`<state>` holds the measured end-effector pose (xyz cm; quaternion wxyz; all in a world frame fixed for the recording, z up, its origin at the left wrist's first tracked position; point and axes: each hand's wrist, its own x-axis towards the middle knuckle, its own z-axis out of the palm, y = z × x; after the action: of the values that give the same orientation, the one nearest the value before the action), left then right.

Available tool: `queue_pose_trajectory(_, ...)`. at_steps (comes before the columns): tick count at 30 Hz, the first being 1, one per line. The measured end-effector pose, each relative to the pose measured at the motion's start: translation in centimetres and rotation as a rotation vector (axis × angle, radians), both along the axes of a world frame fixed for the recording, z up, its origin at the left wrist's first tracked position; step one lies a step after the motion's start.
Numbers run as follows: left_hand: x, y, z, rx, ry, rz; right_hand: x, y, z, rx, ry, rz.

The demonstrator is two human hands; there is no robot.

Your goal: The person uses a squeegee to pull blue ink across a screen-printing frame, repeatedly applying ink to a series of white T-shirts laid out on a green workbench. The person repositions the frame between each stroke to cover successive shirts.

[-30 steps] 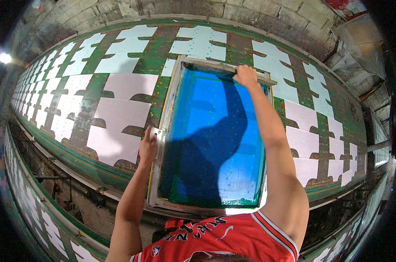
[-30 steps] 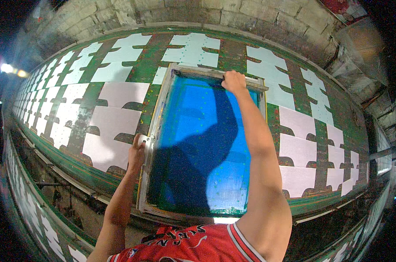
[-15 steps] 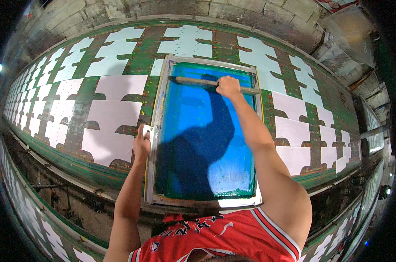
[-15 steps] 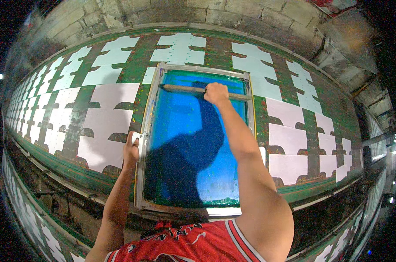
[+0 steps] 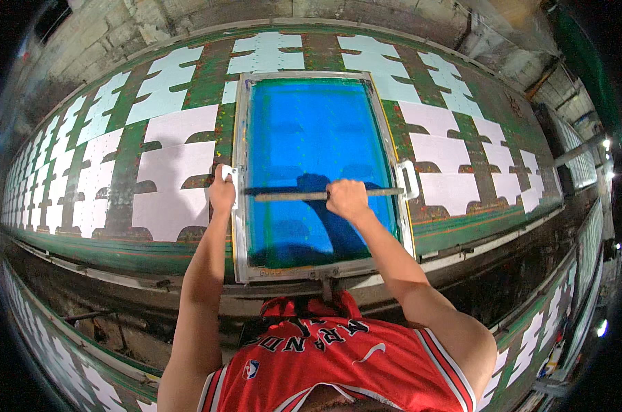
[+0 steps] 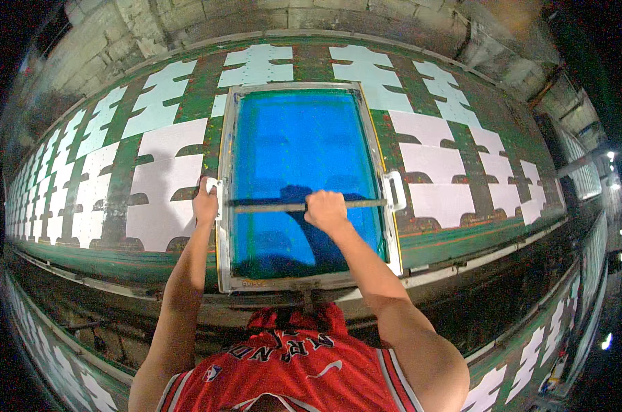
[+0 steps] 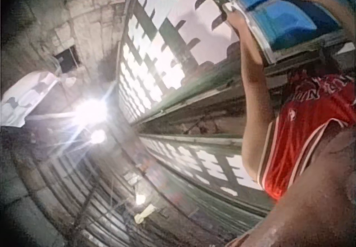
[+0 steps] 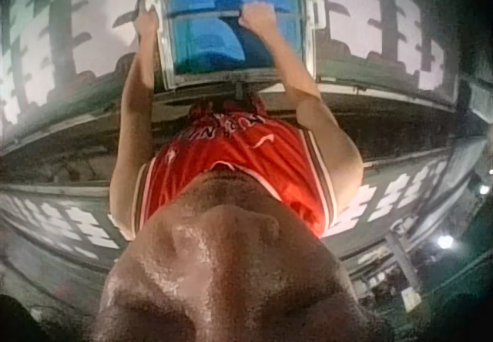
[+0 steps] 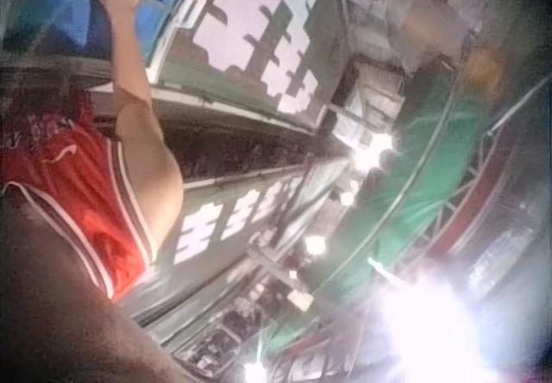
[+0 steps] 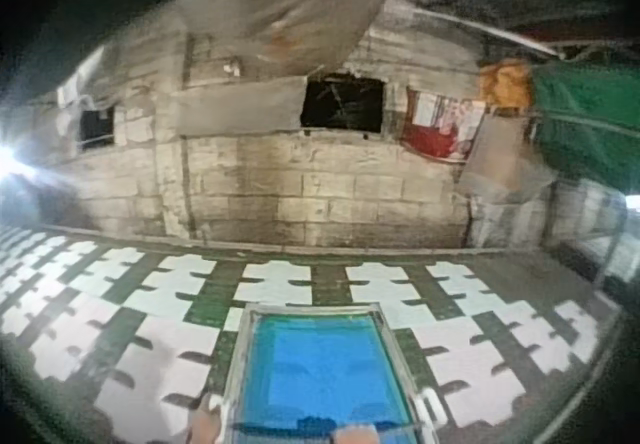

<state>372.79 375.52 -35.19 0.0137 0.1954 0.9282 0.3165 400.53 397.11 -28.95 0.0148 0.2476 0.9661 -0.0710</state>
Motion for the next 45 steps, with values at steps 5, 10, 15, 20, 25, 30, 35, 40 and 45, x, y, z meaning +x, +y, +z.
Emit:
queue_pose_trajectory(5, -0.1, 0.0, -0.1, -0.046, -0.002, 0.0, 7.8, -8.0, -1.0, 0.027, 0.211, -0.001)
queue_pose_trajectory(10, -0.1, -0.3, 0.0, 0.011, -0.036, -0.022, 12.5, -14.1, -1.8, -0.005, 0.118, -0.024)
queue_pose_trajectory(15, 0.0, -0.2, 0.0, 0.003, -0.069, 0.007, 15.1, -16.5, -1.6, -0.034, 0.124, 0.048)
queue_pose_trajectory(20, 0.1, 0.0, -0.4, -0.023, -0.019, 0.013, 16.2, -15.4, -0.3, -0.176, 0.004, 0.187)
queue_pose_trajectory(25, -0.4, 0.0, -1.4, -0.049, 0.055, 0.062, 19.4, -7.6, 1.0, -0.6, 0.295, 0.244)
queue_pose_trajectory(30, -0.7, 0.5, -2.9, -0.033, 0.161, 0.14, 22.8, 5.4, -0.7, -0.43, 0.51, -0.251)
queue_pose_trajectory(35, -0.5, 0.6, -2.6, -0.023, 0.136, 0.15, 23.6, 13.0, -4.7, -0.397, 0.533, -0.48)
queue_pose_trajectory(40, -0.7, 0.7, -1.8, -0.103, 0.07, 0.125, 21.8, 16.2, -9.0, -0.626, 0.531, -0.554)
queue_pose_trajectory(45, -0.9, 0.6, -1.6, 0.001, 0.061, 0.093, 20.9, 16.9, -12.0, -0.697, 0.666, -0.569)
